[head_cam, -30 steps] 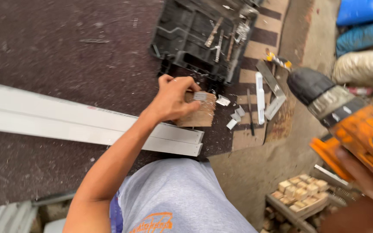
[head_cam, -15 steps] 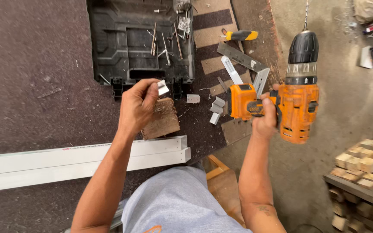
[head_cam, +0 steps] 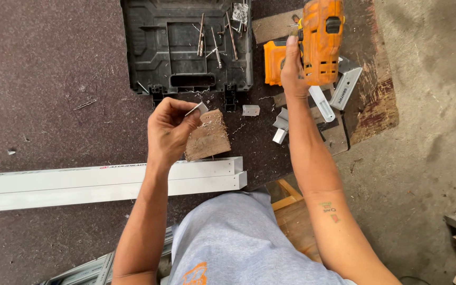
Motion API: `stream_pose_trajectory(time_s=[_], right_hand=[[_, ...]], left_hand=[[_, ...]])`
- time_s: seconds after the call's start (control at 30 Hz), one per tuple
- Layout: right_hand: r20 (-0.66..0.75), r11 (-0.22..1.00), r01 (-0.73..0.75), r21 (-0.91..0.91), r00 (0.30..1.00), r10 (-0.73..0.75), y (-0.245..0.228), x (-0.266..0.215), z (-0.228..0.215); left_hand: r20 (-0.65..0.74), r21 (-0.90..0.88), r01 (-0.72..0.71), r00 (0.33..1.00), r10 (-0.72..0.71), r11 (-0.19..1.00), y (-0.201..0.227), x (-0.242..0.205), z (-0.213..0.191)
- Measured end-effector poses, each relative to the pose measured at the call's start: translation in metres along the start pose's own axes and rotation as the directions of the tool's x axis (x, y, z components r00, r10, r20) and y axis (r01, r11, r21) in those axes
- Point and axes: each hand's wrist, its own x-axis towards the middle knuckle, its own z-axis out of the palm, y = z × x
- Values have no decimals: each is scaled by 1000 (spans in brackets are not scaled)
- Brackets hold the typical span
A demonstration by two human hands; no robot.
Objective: The person uses a cordless drill to create holes in small metal brackets and a long white aluminum profile. They secure the brackets on a wooden block for stability while drilling and then attach them to the profile.
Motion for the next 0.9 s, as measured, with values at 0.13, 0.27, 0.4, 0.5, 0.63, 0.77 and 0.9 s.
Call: stream_pose_trajectory(time_s=[0.13, 0.27, 0.4, 0.5, 0.63, 0.77, 0.9], right_hand=[[95, 998, -20, -60, 995, 26, -5, -4, -5], [173, 962, 196, -189, 971, -164, -52, -23, -35], [220, 924, -148, -352, 947, 235, -100, -78, -58], [489, 803, 263, -534, 871, 40, -117, -107, -42], [500, 760, 329, -561, 866, -6, -116, -114, -29], [421, 858, 264, -440, 905, -62, -108, -124, -35], [264, 990, -52, -127, 961, 85, -86, -130, -51]], left_hand=[[-18, -76, 5, 1000, -7, 997, -4, -7, 2], [5, -120, 81, 997, -81, 989, -13, -18, -10], [-25, -277, 145, 987, -158, 950, -9, -23, -15], [-3, -297, 159, 986, -168, 941, -14, -25, -16], [5, -297, 139, 990, -144, 945, -16, -34, -23], [-46, -274, 167, 981, -186, 947, -19, -49, -40], [-49, -284, 155, 983, -176, 946, -24, -61, -42]])
